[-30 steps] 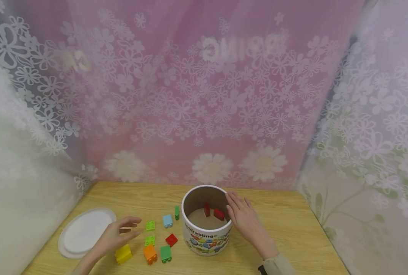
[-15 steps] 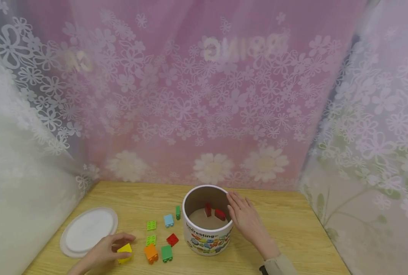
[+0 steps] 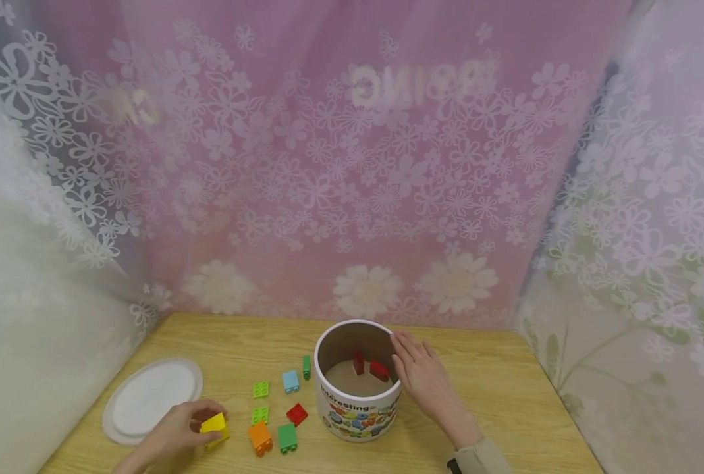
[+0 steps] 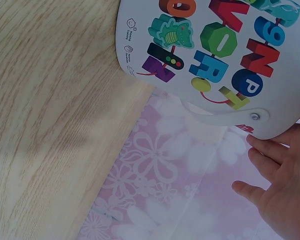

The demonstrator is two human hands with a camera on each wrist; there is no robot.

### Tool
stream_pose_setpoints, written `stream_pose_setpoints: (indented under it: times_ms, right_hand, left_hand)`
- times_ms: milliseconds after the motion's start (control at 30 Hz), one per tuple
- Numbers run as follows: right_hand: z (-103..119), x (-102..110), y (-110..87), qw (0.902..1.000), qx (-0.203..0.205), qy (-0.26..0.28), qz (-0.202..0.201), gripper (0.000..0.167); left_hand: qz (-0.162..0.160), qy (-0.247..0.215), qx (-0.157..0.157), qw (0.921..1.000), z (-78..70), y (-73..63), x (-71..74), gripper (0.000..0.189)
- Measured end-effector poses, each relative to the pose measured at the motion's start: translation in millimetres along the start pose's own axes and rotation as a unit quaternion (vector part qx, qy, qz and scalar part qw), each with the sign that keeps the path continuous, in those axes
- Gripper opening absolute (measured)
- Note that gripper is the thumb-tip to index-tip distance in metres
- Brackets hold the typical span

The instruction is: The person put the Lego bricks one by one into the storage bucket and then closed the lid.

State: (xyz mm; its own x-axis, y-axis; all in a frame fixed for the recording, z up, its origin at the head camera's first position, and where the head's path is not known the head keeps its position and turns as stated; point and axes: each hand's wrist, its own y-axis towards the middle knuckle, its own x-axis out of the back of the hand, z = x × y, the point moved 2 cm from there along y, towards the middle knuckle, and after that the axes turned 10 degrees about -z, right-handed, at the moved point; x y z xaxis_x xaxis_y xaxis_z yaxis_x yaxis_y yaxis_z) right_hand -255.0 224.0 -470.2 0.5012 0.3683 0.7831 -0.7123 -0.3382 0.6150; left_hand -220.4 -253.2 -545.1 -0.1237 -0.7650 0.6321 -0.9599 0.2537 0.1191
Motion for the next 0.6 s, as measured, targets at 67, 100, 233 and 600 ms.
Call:
stream_pose_setpoints:
  times_ms: [67,100,233,600]
  right_hand:
    - [0,0,-0.3,1.0000,-0.001,-0.002,0.000,0.048]
    - [0,0,-0.4,1.0000,-0.002,-0.002,0.000,0.048]
    - [-1,0,-1.0,1.0000,-0.006,-0.003,0.002,0.048]
    - [-2,0,-2.1,0.9999,-0.012,-0.006,0.011,0.048]
  left_hand:
    - [-0.014,0.006,-0.006,0.9999,-3.6,4.2,1.7,0.038]
    - [-0.021,0.007,-0.009,0.9997,-5.5,6.3,2.7,0.038]
    - [-0.034,0.012,-0.018,0.9992,-16.5,16.1,7.3,0.037]
    - [-0.054,0.023,-0.064,0.9962,-52.5,47.7,15.8,0.032]
